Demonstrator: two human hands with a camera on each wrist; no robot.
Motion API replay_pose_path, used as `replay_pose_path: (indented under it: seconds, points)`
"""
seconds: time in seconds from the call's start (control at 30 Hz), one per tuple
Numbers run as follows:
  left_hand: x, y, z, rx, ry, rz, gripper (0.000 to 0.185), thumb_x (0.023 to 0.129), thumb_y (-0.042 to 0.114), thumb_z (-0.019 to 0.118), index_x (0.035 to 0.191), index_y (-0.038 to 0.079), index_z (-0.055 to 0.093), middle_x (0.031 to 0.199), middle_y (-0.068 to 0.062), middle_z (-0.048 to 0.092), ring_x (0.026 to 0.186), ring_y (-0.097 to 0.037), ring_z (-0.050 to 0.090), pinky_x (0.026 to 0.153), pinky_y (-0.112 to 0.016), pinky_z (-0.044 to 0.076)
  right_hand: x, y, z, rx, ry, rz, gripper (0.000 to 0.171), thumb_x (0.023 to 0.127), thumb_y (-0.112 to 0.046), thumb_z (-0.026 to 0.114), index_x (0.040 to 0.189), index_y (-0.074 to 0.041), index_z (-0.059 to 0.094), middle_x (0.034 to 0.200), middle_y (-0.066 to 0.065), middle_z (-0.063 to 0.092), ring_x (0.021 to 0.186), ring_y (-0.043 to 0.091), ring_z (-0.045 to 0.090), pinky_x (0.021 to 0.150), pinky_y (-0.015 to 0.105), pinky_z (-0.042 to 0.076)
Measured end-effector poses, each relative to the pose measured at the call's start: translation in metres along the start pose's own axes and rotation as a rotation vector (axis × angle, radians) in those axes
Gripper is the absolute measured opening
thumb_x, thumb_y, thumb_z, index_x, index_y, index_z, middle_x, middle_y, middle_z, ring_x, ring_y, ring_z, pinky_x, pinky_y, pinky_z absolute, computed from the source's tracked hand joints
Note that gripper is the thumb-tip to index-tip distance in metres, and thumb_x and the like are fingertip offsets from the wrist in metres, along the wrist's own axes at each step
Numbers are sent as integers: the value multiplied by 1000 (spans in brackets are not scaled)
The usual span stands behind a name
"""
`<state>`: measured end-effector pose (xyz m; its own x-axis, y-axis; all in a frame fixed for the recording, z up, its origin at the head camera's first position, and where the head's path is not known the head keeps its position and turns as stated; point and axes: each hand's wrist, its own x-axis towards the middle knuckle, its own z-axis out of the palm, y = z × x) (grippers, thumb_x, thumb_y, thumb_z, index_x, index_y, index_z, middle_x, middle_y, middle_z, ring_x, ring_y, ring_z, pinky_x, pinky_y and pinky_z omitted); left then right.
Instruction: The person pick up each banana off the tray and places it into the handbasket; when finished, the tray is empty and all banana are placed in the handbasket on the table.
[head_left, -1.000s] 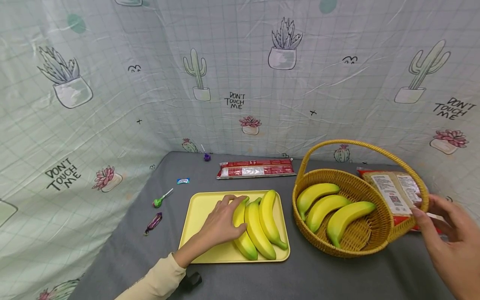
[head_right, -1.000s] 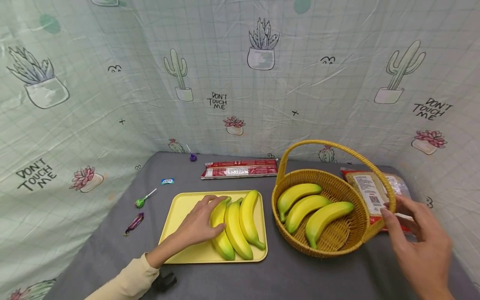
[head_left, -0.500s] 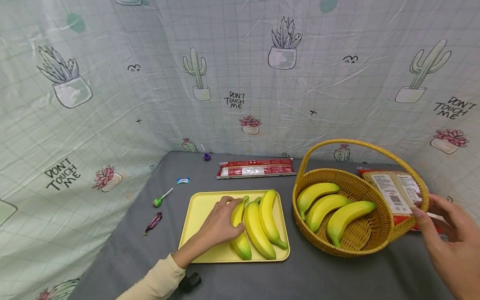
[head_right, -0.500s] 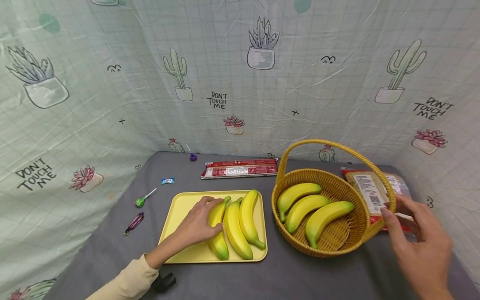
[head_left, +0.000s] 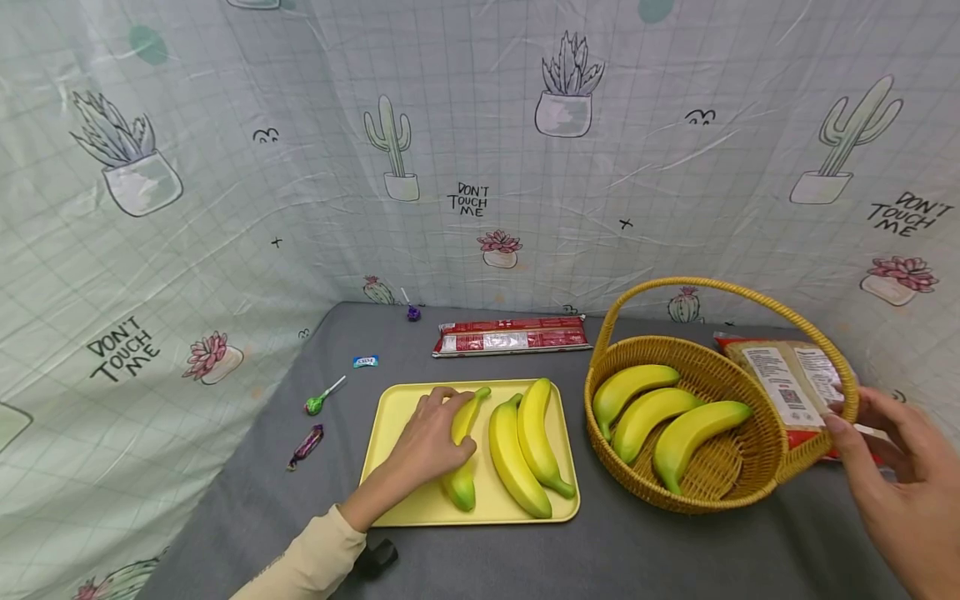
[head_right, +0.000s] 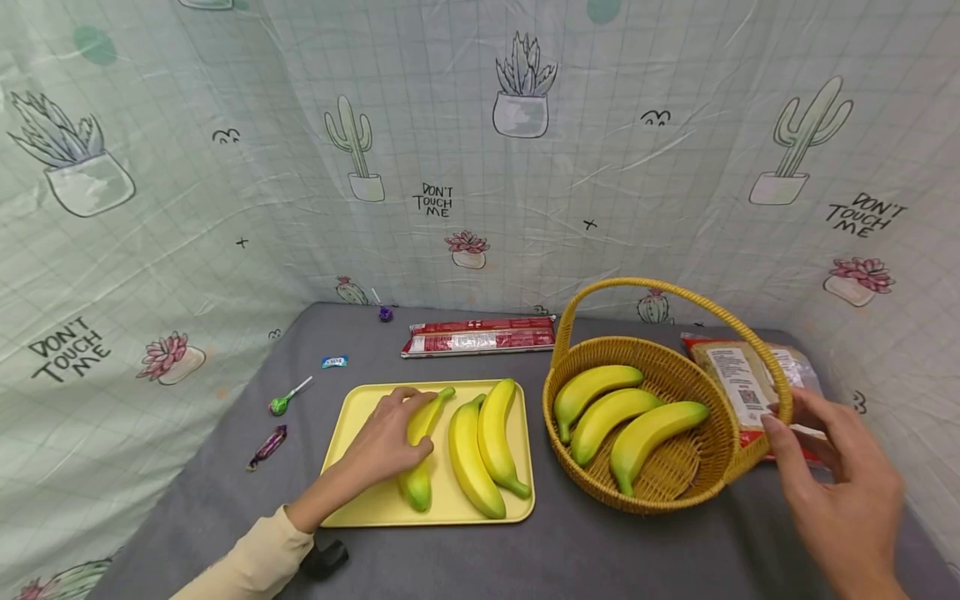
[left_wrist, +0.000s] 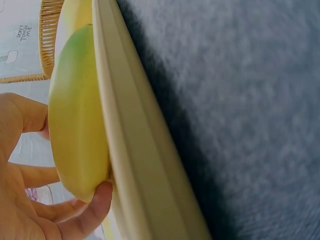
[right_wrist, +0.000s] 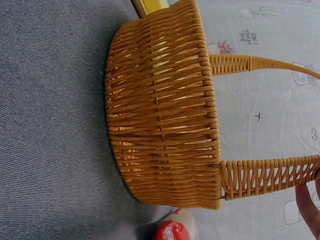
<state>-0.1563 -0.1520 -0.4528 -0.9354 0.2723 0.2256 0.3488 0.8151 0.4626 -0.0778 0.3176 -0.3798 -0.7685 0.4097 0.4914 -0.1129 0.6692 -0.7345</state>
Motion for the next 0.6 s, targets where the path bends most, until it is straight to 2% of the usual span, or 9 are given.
replay_pose_path:
  seconds: [0.23, 0.43, 0.6]
  points:
    - [-1, -6, 0, 13, -31, 23, 59, 84, 15, 78, 142, 9, 66, 136, -17, 58, 119, -38, 58, 101, -57, 46, 0, 1, 1, -9, -5, 11, 44, 102, -2, 68, 146, -7, 63, 117, -21, 52, 107, -3, 50, 84, 4, 38]
    - [-6, -8, -1, 38, -38, -11, 65, 84, 20, 80, 147, 13, 63, 137, -16, 58, 114, -38, 61, 89, -58, 52, 0, 1, 2, -40, -11, 25, 44, 104, -4, 66, 148, -6, 60, 120, -21, 50, 107, -5, 48, 87, 5, 38]
    - [-7, -8, -3, 30, -21, -23, 66, 82, 17, 77, 146, 12, 63, 135, -18, 58, 109, -39, 62, 87, -57, 53, 0, 0, 1, -30, 1, 8, 44, 103, -2, 67, 146, -5, 62, 118, -22, 51, 107, -4, 49, 85, 4, 38]
